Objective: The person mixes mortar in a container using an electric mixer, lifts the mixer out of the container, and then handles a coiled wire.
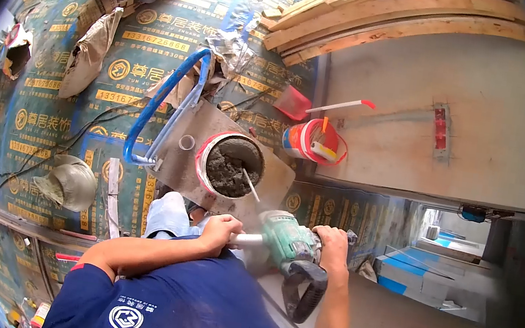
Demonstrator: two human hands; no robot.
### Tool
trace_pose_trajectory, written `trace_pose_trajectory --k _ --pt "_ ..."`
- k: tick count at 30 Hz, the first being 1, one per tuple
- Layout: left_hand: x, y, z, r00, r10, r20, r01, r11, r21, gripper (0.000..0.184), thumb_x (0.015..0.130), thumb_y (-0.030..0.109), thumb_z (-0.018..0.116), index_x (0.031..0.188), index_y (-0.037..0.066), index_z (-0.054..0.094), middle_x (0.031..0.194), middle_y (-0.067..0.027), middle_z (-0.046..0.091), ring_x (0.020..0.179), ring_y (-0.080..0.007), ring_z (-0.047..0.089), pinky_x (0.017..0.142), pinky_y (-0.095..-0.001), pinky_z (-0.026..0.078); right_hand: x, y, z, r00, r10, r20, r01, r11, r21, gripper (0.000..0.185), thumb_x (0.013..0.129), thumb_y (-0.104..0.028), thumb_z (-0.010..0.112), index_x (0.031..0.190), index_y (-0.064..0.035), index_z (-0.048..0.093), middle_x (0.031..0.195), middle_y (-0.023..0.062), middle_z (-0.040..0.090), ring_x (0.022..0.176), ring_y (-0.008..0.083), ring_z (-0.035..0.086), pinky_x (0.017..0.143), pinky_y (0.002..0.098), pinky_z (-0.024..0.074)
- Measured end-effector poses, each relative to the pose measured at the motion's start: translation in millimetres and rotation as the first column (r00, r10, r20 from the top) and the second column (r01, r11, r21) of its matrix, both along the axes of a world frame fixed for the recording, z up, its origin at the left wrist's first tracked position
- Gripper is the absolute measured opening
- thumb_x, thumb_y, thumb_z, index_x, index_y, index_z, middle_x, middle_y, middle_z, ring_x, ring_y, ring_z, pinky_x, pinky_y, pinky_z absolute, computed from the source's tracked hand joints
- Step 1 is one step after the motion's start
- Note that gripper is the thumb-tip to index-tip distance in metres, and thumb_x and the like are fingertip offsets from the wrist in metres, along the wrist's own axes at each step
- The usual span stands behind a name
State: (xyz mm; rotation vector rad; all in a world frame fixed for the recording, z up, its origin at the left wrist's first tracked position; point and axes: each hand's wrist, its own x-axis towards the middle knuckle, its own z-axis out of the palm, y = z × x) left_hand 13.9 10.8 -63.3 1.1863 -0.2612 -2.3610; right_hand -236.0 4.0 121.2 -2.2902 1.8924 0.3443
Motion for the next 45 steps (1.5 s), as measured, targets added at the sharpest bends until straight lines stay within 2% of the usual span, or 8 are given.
trace_pose_trajectory --k 15,18,19,20,26,29,33,45 --pt "3 24 -33 0.99 -0.049 0.134 0.083 0.961 -0.262 0.017 0.083 0.015 0.059 0.077 0.0 0.061 0.073 -0.0114 0.063 0.056 -0.0229 0.062 0.043 -0.0317 0.049 15 -7 5 0.998 0.028 -0.05 -0.027 0.999 0.018 0.021 0.074 -0.006 0.061 0.093 -0.0132 0.066 0.087 0.0037 0.065 0.089 0.0242 0.059 0.087 0.0364 0.0415" --pt "20 20 -4 0.999 -0.037 0.039 0.039 0.998 -0.055 0.018 0.083 0.017 0.059 0.076 0.001 0.061 0.07 -0.0107 0.061 0.051 -0.0224 0.059 0.04 -0.0314 0.044 26 -26 11 0.981 0.122 -0.149 -0.111 0.991 0.078 0.022 0.073 -0.005 0.062 0.093 -0.014 0.066 0.088 0.0032 0.064 0.09 0.0236 0.059 0.088 0.0363 0.0408" --pt "2 46 -53 0.992 0.06 0.111 0.009 0.843 -0.538 0.021 0.084 0.021 0.059 0.077 0.002 0.061 0.067 -0.0106 0.059 0.048 -0.0221 0.058 0.039 -0.0314 0.039 27 -32 11 0.978 0.132 -0.165 -0.119 0.989 0.086 0.024 0.07 -0.004 0.064 0.092 -0.0142 0.065 0.088 0.0027 0.063 0.091 0.0233 0.059 0.088 0.0357 0.0405" --pt "5 43 -45 0.992 0.069 0.104 -0.004 0.846 -0.533 0.021 0.084 0.021 0.059 0.077 0.002 0.061 0.067 -0.0106 0.059 0.048 -0.0221 0.058 0.039 -0.0314 0.039 31 -42 11 0.975 0.142 -0.171 -0.128 0.987 0.093 0.024 0.07 -0.004 0.064 0.092 -0.0142 0.065 0.088 0.0027 0.063 0.091 0.0233 0.059 0.088 0.0357 0.0405" --pt "25 31 2 1.0 -0.017 0.021 0.012 0.97 0.244 0.025 0.088 0.027 0.056 0.082 0.003 0.06 0.064 -0.0103 0.057 0.043 -0.0174 0.05 0.035 -0.0291 0.032 65 -103 15 0.867 0.447 -0.219 -0.424 0.894 0.143 0.021 0.071 -0.008 0.063 0.091 -0.0142 0.064 0.089 0.0017 0.064 0.091 0.0222 0.059 0.09 0.0354 0.0405" --pt "20 41 -6 0.996 0.003 -0.086 0.024 0.952 0.307 0.034 0.085 0.027 0.057 0.089 -0.005 0.066 0.08 -0.0147 0.062 0.062 -0.0238 0.058 0.053 -0.0395 0.045 95 -136 16 0.799 0.548 -0.247 -0.514 0.836 0.194 0.008 0.078 -0.012 0.057 0.084 -0.014 0.062 0.084 0.0023 0.062 0.09 0.0206 0.06 0.091 0.0351 0.0421" --pt "10 48 -9 0.988 0.074 -0.134 -0.016 0.922 0.387 0.023 0.089 0.025 0.05 0.078 0.006 0.055 0.056 -0.0055 0.046 0.037 -0.0141 0.036 0.033 -0.0298 0.025 122 -156 15 0.709 0.648 -0.277 -0.592 0.761 0.265 0.009 0.079 -0.013 0.055 0.086 -0.013 0.061 0.086 0.0022 0.063 0.091 0.0197 0.06 0.092 0.0347 0.0408" --pt "10 37 -1 0.986 0.081 -0.143 -0.018 0.919 0.395 0.023 0.088 0.026 0.052 0.077 0.006 0.057 0.058 -0.0053 0.049 0.041 -0.0134 0.039 0.037 -0.028 0.028 109 -152 20 0.739 0.623 -0.257 -0.581 0.782 0.226 0.009 0.078 -0.011 0.056 0.085 -0.0132 0.061 0.084 0.002 0.062 0.093 0.0199 0.06 0.091 0.0345 0.0412"
